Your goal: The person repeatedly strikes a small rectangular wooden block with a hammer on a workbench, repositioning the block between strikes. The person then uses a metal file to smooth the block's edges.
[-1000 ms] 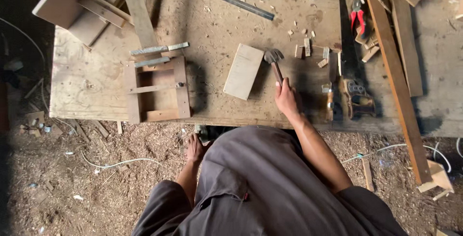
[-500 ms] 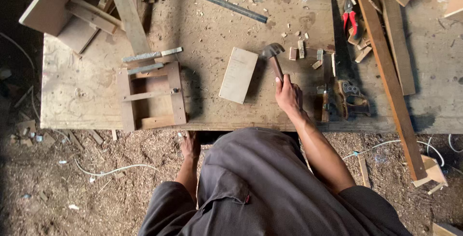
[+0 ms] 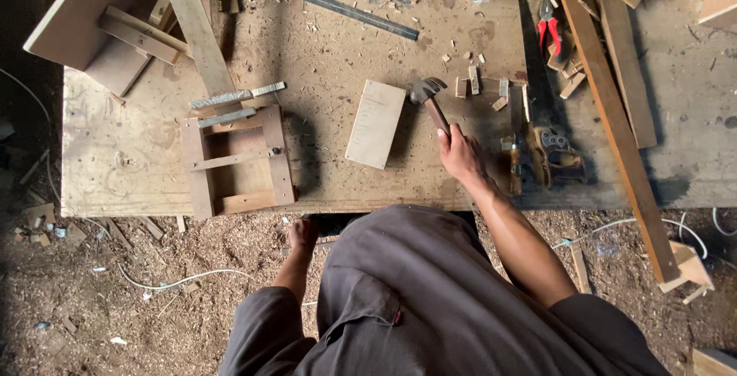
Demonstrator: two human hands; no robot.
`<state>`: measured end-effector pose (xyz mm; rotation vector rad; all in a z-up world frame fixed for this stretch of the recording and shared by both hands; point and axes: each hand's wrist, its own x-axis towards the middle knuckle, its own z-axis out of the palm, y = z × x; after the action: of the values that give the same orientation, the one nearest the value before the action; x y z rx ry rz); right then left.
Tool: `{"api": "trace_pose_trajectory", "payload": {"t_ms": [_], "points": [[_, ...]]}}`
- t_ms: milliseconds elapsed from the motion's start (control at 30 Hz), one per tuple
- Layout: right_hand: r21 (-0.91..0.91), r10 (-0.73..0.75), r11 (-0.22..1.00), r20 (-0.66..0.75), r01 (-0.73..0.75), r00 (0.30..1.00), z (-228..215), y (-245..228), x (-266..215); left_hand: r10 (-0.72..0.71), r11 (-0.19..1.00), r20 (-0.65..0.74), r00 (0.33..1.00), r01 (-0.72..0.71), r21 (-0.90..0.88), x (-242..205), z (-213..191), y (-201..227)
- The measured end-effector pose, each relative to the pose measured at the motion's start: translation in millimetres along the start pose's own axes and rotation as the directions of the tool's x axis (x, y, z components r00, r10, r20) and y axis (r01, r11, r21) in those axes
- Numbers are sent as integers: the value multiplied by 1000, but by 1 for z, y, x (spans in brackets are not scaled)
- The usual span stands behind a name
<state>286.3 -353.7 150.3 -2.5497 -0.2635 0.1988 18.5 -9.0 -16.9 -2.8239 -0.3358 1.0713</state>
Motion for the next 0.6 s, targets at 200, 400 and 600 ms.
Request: {"api": "trace_pose_trajectory", "payload": {"t_ms": [200,400,600], "points": [[-79,-113,991,-72,107,991,-7,1,-4,42,979,18,999,-45,199,8,-13,12],[-5,-79,997,-30,79,996,4,19,-6,94,976,-2,996,-91,198,-12,-23,17],[178,-68,983,87,51,994,32,47,1,180,977,-3,984,-179,114,-33,-18,-6]]}}
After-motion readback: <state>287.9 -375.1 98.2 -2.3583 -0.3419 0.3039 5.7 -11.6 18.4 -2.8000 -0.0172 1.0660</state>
